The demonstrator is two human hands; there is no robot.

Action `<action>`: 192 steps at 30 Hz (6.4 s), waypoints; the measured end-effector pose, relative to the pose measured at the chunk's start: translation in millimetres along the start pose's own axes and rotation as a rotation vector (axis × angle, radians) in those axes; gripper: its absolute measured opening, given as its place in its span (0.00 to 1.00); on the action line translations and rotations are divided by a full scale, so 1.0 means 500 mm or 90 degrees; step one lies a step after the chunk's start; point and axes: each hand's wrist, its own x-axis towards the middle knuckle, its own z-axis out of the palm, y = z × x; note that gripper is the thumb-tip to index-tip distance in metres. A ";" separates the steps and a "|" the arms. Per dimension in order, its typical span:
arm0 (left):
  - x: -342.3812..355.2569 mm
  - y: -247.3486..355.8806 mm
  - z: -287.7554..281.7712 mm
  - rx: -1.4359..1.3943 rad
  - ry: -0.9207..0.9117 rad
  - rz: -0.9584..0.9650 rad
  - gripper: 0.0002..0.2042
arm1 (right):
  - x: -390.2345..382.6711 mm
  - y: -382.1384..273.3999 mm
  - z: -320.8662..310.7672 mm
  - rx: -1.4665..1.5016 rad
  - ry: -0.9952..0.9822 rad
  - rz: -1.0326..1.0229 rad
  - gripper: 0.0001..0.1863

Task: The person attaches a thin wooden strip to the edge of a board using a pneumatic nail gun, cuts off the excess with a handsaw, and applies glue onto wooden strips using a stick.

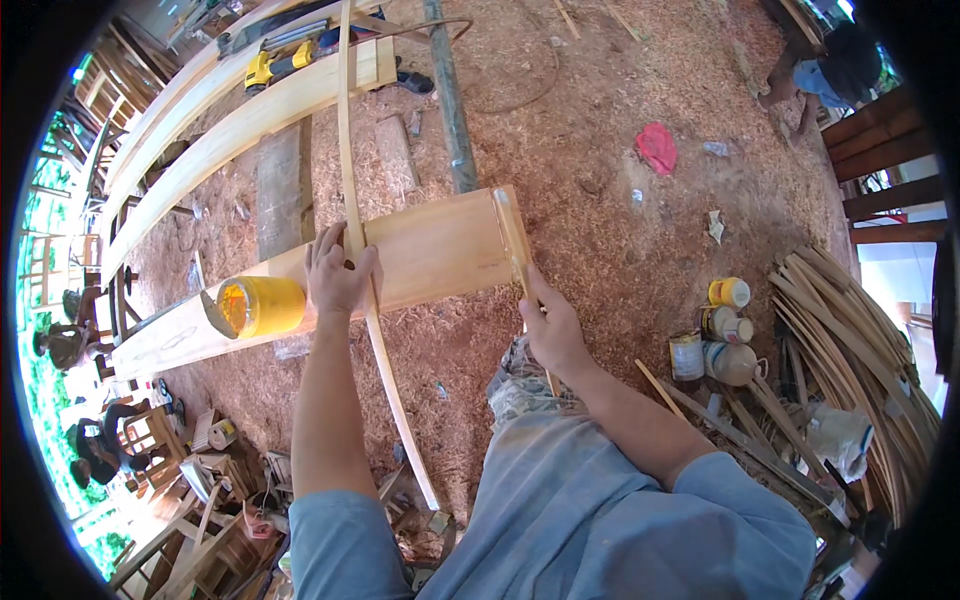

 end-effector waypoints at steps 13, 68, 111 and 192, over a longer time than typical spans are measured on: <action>0.001 -0.005 -0.002 0.026 0.002 0.014 0.20 | 0.029 -0.037 0.009 -0.046 -0.046 0.039 0.27; -0.065 0.105 0.022 -0.412 -0.092 -0.144 0.29 | -0.093 0.098 -0.333 0.083 0.098 0.120 0.20; -0.638 0.444 -0.102 0.046 0.636 -0.638 0.04 | 0.247 -0.709 0.415 -0.943 -0.549 -0.884 0.13; -0.693 0.058 -0.140 -0.743 -0.149 -0.577 0.22 | -0.232 -0.044 0.001 -0.069 -0.543 0.037 0.17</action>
